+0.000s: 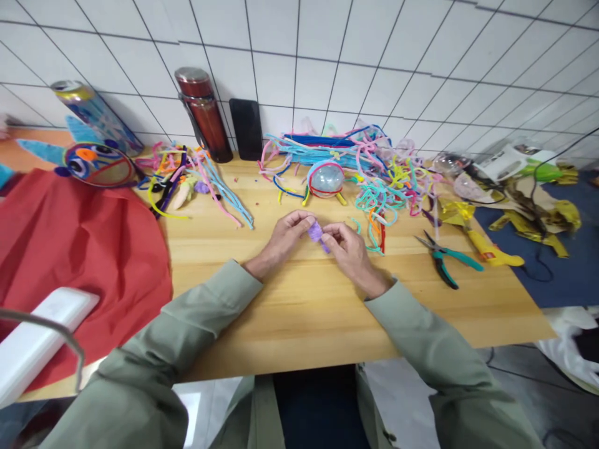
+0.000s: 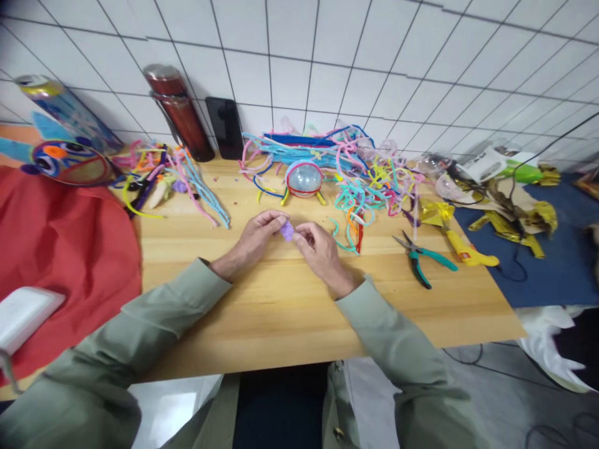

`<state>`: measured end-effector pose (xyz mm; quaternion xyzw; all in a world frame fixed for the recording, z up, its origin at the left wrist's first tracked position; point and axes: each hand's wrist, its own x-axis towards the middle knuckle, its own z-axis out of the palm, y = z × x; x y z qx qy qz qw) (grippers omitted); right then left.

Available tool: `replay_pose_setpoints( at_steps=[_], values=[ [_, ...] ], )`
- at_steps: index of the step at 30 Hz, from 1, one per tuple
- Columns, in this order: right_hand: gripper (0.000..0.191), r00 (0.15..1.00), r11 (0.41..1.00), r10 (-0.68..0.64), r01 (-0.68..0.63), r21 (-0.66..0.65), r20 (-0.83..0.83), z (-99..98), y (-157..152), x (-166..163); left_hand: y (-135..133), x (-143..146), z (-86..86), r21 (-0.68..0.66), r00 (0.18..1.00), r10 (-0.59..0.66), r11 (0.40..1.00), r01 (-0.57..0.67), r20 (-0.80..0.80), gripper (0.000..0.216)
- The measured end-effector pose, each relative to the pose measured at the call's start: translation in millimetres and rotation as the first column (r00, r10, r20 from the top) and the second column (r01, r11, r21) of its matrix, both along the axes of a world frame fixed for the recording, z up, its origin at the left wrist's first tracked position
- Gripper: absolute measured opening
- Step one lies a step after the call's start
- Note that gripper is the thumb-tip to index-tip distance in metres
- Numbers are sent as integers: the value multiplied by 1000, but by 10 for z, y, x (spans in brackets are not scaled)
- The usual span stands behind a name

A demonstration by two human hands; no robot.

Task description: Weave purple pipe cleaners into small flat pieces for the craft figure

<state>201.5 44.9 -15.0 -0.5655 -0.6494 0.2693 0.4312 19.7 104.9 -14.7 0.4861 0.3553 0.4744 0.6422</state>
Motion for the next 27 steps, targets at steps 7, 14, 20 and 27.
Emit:
replay_pose_setpoints(
  at_steps=[7,14,20,27],
  values=[
    [21,995,997,-71,69,27,63,-23,23,69,364,-266,51,-25,984,-179,983,179,20,13],
    [13,992,997,-48,39,73,121,-40,23,82,415,-425,233,261,879,-80,938,226,-471,13],
    [12,982,993,-43,21,119,185,-19,17,90,121,-331,290,319,418,138,858,402,-898,37],
    [11,980,990,-9,-20,142,199,-6,10,77,7,-273,308,234,196,164,878,418,-967,23]
  ],
)
